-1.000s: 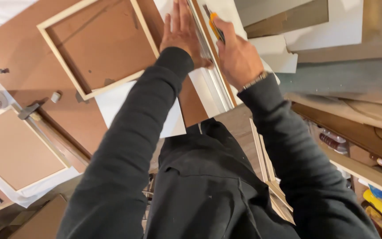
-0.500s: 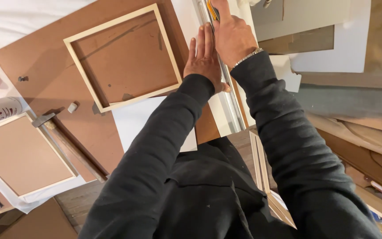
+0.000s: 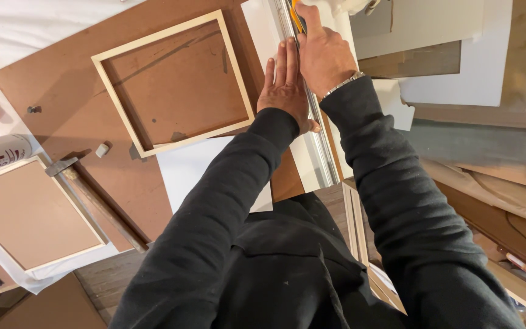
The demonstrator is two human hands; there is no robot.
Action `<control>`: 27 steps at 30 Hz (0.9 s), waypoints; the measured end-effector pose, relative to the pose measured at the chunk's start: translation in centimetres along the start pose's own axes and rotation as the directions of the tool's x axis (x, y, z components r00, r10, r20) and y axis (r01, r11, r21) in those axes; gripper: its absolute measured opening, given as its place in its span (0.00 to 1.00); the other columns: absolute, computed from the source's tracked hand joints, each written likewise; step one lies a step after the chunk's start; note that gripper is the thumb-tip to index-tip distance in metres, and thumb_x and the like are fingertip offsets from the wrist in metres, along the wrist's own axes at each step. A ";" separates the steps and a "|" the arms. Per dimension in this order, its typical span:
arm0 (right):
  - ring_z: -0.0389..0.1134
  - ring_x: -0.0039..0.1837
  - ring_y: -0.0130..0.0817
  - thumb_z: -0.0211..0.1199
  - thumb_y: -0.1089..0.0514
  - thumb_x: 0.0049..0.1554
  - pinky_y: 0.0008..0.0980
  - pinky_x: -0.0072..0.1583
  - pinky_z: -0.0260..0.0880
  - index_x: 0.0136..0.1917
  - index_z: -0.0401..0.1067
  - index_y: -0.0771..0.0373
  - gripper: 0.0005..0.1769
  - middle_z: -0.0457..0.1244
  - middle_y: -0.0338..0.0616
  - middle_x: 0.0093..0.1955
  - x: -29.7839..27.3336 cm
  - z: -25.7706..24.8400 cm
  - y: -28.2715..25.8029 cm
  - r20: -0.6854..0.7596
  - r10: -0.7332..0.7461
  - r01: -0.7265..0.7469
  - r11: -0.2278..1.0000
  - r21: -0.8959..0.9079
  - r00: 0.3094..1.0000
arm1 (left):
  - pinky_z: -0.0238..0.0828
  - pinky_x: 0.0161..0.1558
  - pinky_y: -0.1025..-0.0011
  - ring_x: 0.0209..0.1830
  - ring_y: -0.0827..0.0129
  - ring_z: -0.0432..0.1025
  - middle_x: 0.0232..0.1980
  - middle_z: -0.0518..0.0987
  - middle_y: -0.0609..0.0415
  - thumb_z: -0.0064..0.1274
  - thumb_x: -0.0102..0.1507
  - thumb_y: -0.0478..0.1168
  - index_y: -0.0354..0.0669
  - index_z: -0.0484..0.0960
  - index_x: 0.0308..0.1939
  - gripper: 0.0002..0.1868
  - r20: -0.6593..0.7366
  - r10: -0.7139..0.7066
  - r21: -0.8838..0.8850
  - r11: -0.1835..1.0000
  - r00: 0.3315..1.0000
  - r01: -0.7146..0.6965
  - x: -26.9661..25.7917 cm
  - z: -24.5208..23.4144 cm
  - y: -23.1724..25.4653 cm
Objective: Cutting a piece of mat board using a utility knife and a metal straight edge.
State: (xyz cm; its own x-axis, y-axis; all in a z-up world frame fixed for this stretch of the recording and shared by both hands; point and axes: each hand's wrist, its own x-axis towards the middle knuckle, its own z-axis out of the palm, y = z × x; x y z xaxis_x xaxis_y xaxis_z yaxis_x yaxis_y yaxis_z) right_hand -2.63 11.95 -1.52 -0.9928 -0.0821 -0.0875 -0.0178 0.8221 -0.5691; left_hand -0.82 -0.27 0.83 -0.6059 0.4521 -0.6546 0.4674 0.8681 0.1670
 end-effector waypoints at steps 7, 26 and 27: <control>0.71 0.47 0.64 0.55 0.59 0.70 0.57 0.48 0.71 0.73 0.53 0.57 0.22 0.69 0.61 0.44 0.4 0.1 0.3 0.028 0.003 -0.002 1.000 -0.010 1.000 | 0.23 0.81 0.52 0.84 0.43 0.21 0.82 0.25 0.30 0.61 0.47 0.79 0.32 0.32 0.80 0.80 0.009 0.005 0.011 1.000 1.000 -0.006 -0.1 -0.1 0.0; 0.70 0.43 0.65 0.54 0.60 0.69 0.58 0.43 0.70 0.72 0.54 0.63 0.21 0.67 0.65 0.40 -7.5 -2.8 -0.4 0.164 0.002 -0.011 0.999 0.053 0.986 | 0.29 0.81 0.50 0.84 0.41 0.25 0.82 0.27 0.29 0.66 0.46 0.75 0.34 0.36 0.81 0.79 -0.090 0.014 -0.012 1.000 0.996 -0.015 0.3 1.1 0.1; 0.70 0.42 0.64 0.54 0.59 0.69 0.56 0.41 0.71 0.72 0.54 0.63 0.21 0.67 0.65 0.38 -8.5 -2.9 -0.4 0.176 0.022 -0.035 0.997 0.071 0.984 | 0.30 0.81 0.50 0.84 0.41 0.25 0.81 0.27 0.29 0.66 0.46 0.73 0.39 0.38 0.81 0.75 -0.085 0.020 -0.013 1.000 0.996 -0.021 0.3 1.0 0.1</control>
State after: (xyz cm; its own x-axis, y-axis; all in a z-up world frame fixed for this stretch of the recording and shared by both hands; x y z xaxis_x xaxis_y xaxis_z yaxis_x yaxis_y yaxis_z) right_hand 5.43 13.98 1.81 -0.9565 -0.1618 -0.2426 0.0254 0.7825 -0.6221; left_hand -0.31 -0.22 -0.14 -0.6491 0.4851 -0.5860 0.4717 0.8610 0.1902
